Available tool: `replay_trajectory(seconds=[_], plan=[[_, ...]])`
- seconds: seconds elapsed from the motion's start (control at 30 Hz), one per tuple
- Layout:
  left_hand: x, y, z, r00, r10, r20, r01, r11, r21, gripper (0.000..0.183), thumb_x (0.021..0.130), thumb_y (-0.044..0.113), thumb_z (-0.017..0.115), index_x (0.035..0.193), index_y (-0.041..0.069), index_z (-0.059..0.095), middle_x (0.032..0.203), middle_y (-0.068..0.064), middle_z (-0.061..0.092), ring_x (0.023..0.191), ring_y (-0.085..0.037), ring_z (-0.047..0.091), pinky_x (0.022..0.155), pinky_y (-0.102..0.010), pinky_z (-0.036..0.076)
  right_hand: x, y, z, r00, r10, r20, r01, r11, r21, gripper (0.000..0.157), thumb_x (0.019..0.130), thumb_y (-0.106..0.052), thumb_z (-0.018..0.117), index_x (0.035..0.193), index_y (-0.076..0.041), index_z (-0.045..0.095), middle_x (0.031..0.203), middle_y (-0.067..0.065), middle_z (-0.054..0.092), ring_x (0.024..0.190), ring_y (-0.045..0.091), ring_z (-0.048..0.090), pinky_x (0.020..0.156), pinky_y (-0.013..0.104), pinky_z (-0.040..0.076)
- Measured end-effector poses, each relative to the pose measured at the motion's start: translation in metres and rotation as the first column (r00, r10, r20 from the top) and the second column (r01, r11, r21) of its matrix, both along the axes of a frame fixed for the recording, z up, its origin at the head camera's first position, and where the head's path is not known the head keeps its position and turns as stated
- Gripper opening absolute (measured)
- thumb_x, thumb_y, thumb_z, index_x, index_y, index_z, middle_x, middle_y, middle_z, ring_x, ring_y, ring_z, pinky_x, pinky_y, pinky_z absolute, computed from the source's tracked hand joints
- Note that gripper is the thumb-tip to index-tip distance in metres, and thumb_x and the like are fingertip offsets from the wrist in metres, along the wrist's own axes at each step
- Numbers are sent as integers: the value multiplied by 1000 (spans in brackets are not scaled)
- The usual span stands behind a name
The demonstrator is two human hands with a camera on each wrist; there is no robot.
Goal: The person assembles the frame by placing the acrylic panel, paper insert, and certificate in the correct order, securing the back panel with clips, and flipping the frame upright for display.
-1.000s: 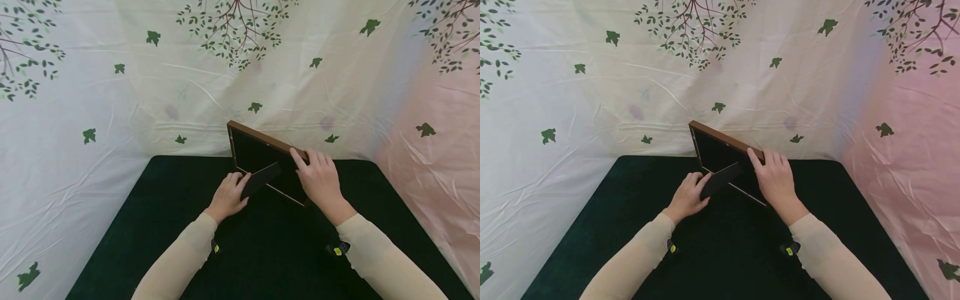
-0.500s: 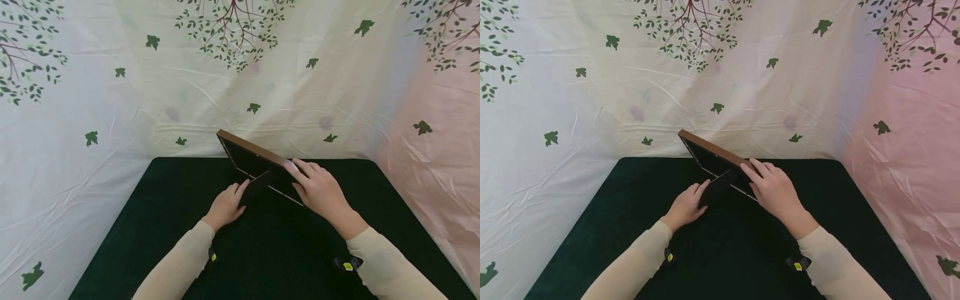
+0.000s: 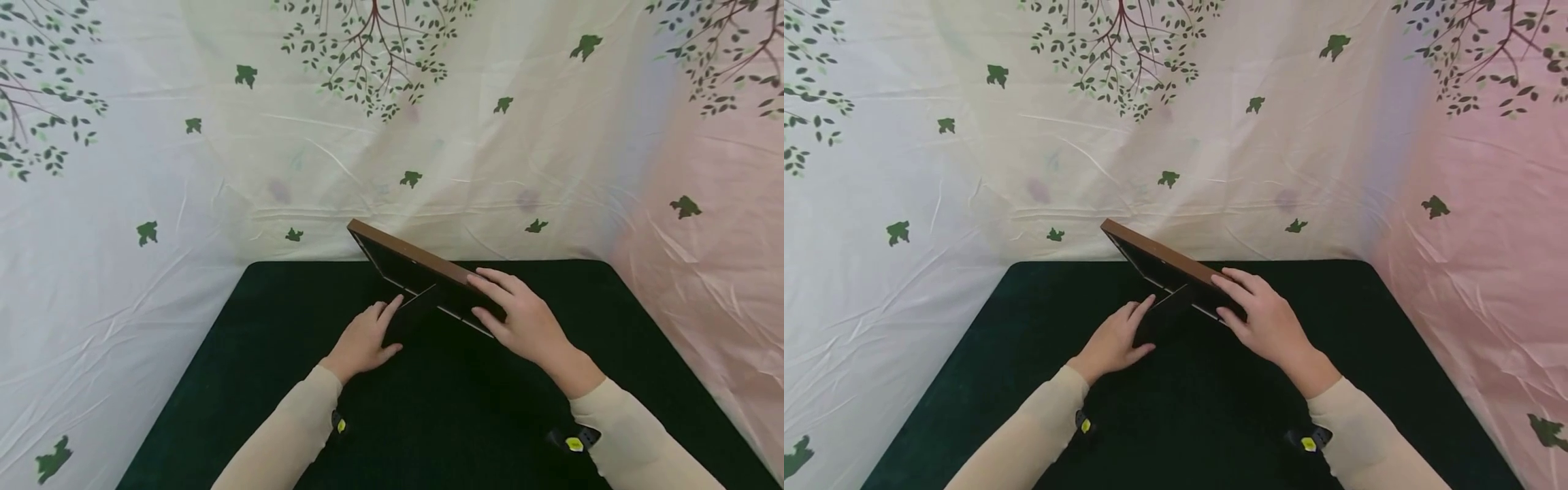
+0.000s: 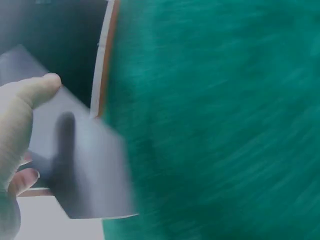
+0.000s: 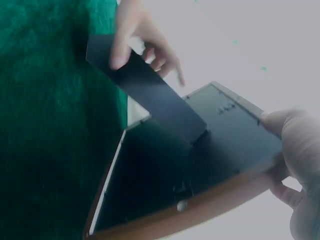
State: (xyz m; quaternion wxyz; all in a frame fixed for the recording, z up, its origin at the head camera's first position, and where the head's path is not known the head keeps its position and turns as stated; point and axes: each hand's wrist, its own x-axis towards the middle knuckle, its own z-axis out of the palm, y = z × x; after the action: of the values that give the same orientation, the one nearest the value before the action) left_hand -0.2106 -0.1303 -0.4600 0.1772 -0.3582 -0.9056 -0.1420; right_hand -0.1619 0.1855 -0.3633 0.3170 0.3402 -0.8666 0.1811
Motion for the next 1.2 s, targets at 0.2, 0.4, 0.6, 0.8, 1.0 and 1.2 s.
replay_trajectory(seconds=[0.2,0.4,0.6,0.8,1.0,1.2], plan=[[-8,-7,62,975,-2,-223,-6,999,-31,93,82,51,71,153,14,24,145,-20,35,133,-35,37,109,-49,32,5,19,3,994,90,-57,-91,996,-24,47,89,-27,70,132,-11,60,133,10,56,114,26,54,97,26,41],[-31,-3,114,944,-38,-327,-15,988,-157,89,86,60,60,153,15,23,154,-19,22,140,-39,23,111,-55,24,9,29,6,990,126,-68,-128,992,-19,44,96,-37,58,131,-10,61,126,7,60,109,24,57,100,15,34],[-53,3,130,976,-35,-214,-34,950,-312,81,91,62,50,155,22,20,155,-15,23,142,-37,19,110,-57,24,9,27,5,990,132,-50,-132,991,-9,53,82,-9,75,132,-11,60,127,5,60,104,17,60,87,20,46],[-61,7,130,982,-51,-182,-24,923,-384,70,96,52,49,154,26,21,146,-11,39,135,-33,31,101,-61,33,9,26,2,987,144,-65,-145,989,-4,40,100,-34,53,131,-10,61,127,6,61,102,17,61,83,25,48],[-67,11,124,973,-45,-227,-46,924,-380,60,100,48,43,154,30,23,139,-11,44,127,-30,40,95,-61,37,7,26,1,985,154,-74,-157,987,-27,41,100,-35,49,130,-9,61,127,6,61,101,18,61,81,25,48],[-72,16,126,977,-27,-214,-46,943,-329,46,101,45,43,145,29,41,122,-7,51,114,-27,48,90,-57,40,3,26,-4,986,150,-76,-155,986,-62,37,98,-28,56,129,-9,62,127,7,61,104,21,60,92,18,42]])
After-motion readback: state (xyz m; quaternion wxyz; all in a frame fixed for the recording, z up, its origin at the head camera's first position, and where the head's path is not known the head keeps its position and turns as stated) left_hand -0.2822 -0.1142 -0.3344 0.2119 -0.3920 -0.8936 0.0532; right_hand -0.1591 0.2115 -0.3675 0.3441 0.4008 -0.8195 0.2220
